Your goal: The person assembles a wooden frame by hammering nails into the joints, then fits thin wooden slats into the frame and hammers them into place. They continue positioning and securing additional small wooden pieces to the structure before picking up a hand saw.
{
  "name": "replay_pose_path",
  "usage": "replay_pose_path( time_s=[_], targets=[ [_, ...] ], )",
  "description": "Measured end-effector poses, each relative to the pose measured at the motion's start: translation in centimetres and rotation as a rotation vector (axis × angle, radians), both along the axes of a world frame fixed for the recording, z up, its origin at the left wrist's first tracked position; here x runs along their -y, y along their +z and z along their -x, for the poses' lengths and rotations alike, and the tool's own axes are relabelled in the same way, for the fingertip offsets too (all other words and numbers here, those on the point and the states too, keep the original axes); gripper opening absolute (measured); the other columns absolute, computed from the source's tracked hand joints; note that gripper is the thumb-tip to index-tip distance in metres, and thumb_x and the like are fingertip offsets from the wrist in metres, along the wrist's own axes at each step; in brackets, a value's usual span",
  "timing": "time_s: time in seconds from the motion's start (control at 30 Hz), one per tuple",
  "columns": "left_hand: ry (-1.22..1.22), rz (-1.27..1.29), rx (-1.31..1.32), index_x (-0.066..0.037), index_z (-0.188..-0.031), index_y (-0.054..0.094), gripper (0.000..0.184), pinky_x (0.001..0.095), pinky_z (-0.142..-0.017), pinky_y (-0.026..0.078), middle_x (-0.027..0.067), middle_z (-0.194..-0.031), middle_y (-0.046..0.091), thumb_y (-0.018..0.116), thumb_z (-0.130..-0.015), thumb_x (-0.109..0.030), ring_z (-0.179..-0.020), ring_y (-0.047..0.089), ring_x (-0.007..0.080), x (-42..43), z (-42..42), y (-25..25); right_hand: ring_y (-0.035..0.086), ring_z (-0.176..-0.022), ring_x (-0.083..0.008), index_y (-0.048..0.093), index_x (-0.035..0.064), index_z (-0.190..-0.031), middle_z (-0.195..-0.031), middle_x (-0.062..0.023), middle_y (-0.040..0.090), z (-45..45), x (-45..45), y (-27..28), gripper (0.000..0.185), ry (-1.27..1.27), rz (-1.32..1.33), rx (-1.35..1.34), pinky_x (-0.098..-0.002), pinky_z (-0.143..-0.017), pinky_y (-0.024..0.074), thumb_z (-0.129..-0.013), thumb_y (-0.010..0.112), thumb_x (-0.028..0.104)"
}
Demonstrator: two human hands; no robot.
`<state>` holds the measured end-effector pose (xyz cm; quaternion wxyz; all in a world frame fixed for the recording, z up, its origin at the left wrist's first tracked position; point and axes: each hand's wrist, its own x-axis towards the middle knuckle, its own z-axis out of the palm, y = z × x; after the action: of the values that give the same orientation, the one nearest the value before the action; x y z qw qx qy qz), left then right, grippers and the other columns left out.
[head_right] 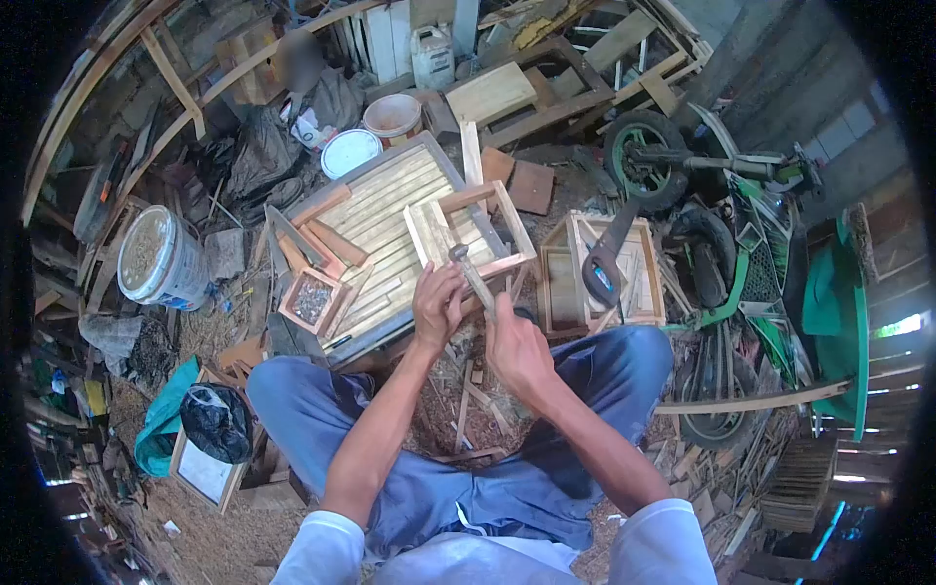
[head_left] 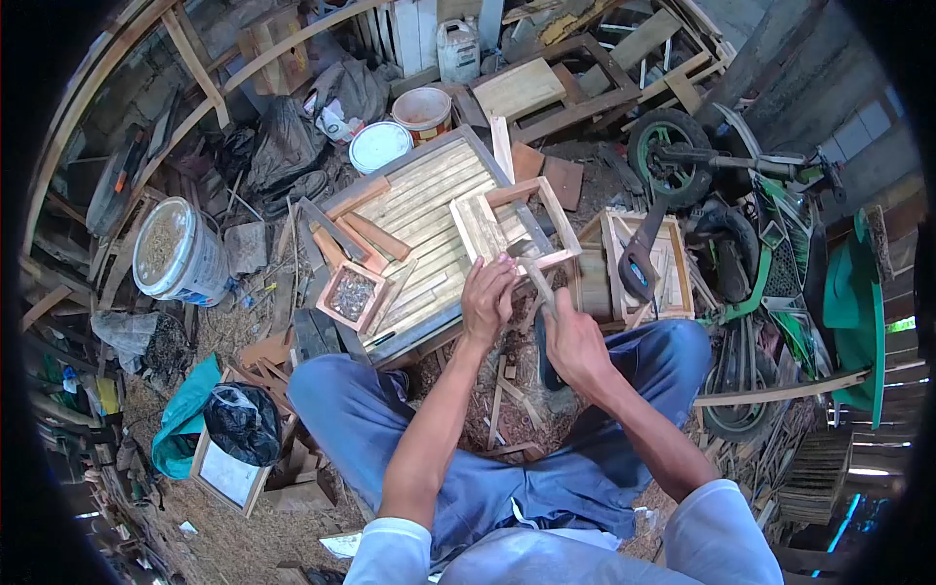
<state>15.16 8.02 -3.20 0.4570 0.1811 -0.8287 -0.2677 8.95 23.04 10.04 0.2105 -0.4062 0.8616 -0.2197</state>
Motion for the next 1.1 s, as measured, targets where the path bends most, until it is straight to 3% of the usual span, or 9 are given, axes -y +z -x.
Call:
replay_pose_path(
  time_s=[0.07,0.27,0.37,0.5,0.67,0.77,0.87,0.97,1.1],
  targets=[
    [-0.005,-0.002,0.016,-0.003,-0.087,0.068,0.011,0.0472,-0.106,0.042,0.0108,-0.108,0.070,0.072,-0.078,0.000,-0.114,0.064,0.0257,-0.1,-0.1,-0.4,0.058,-0.079,-0.0578,0.039,0.0017,-0.105,-0.075,-0.0360,0.060,0.8,-0.2,-2.8,0.021,0.025,-0.026,-0.038,-0.0645,-0.071,0.0437,-0.099,0.044,0.021],
    [-0.011,-0.005,-0.009,-0.002,-0.082,0.066,0.008,0.0476,-0.106,0.042,0.0117,-0.106,0.070,0.073,-0.077,-0.001,-0.112,0.064,0.0265,0.0,0.0,0.4,0.056,-0.075,-0.0561,0.037,0.0023,-0.102,-0.074,-0.0350,0.058,-0.5,0.8,2.0,0.019,-0.036,0.134,0.009,-0.0640,-0.067,0.0404,-0.099,0.048,0.018],
    [-0.019,-0.003,0.010,-0.002,-0.083,0.067,0.008,0.0477,-0.106,0.042,0.0111,-0.104,0.070,0.072,-0.078,-0.001,-0.112,0.065,0.0265,0.2,-0.1,-0.1,0.058,-0.080,-0.0577,0.039,0.0030,-0.105,-0.078,-0.0373,0.060,0.1,0.3,-0.8,0.020,-0.028,-0.006,0.040,-0.0653,-0.072,0.0423,-0.099,0.044,0.021],
    [-0.019,-0.009,0.024,-0.002,-0.086,0.069,0.008,0.0481,-0.106,0.042,0.0123,-0.104,0.070,0.071,-0.078,-0.001,-0.111,0.065,0.0271,0.2,-0.1,0.1,0.056,-0.074,-0.0555,0.038,0.0017,-0.102,-0.073,-0.0352,0.058,0.4,0.1,-2.0,0.019,-0.007,0.044,-0.019,-0.0626,-0.066,0.0405,-0.098,0.049,0.017],
    [-0.002,0.017,0.018,-0.003,-0.085,0.068,0.008,0.0466,-0.106,0.042,0.0119,-0.109,0.070,0.071,-0.078,-0.001,-0.111,0.065,0.0260,0.6,0.3,0.3,0.056,-0.076,-0.0565,0.038,0.0012,-0.102,-0.074,-0.0354,0.058,0.7,0.1,-1.2,0.020,-0.005,-0.010,0.003,-0.0637,-0.068,0.0398,-0.098,0.049,0.018],
    [-0.015,0.008,-0.010,-0.003,-0.086,0.068,0.008,0.0461,-0.106,0.042,0.0106,-0.110,0.070,0.071,-0.079,0.000,-0.112,0.064,0.0257,0.2,0.1,0.1,0.055,-0.076,-0.0564,0.037,0.0011,-0.102,-0.072,-0.0355,0.057,-0.4,0.1,0.7,0.020,-0.065,0.188,0.078,-0.0636,-0.067,0.0392,-0.098,0.049,0.017],
    [0.000,0.022,0.014,-0.004,-0.088,0.069,0.011,0.0459,-0.105,0.042,0.0095,-0.109,0.071,0.071,-0.078,0.000,-0.112,0.065,0.0248,0.1,0.0,0.5,0.058,-0.078,-0.0556,0.036,0.0015,-0.102,-0.075,-0.0350,0.059,0.9,-0.4,-2.4,0.020,0.000,-0.031,-0.022,-0.0630,-0.067,0.0422,-0.098,0.047,0.018],
    [-0.025,0.003,-0.011,-0.003,-0.089,0.069,0.012,0.0462,-0.105,0.042,0.0095,-0.107,0.071,0.071,-0.078,0.001,-0.112,0.065,0.0249,0.2,-0.1,0.2,0.058,-0.078,-0.0556,0.036,0.0014,-0.102,-0.075,-0.0351,0.060,-0.1,0.1,1.0,0.019,-0.021,0.078,-0.001,-0.0633,-0.067,0.0421,-0.098,0.047,0.018],
    [-0.019,-0.006,0.030,-0.001,-0.086,0.068,0.009,0.0475,-0.106,0.042,0.0112,-0.105,0.070,0.071,-0.078,0.000,-0.112,0.064,0.0270,0.1,-0.2,0.2,0.058,-0.078,-0.0561,0.037,0.0016,-0.105,-0.077,-0.0350,0.060,-0.3,0.0,-0.1,0.020,-0.025,0.096,0.027,-0.0640,-0.068,0.0421,-0.098,0.047,0.017]
  ],
)
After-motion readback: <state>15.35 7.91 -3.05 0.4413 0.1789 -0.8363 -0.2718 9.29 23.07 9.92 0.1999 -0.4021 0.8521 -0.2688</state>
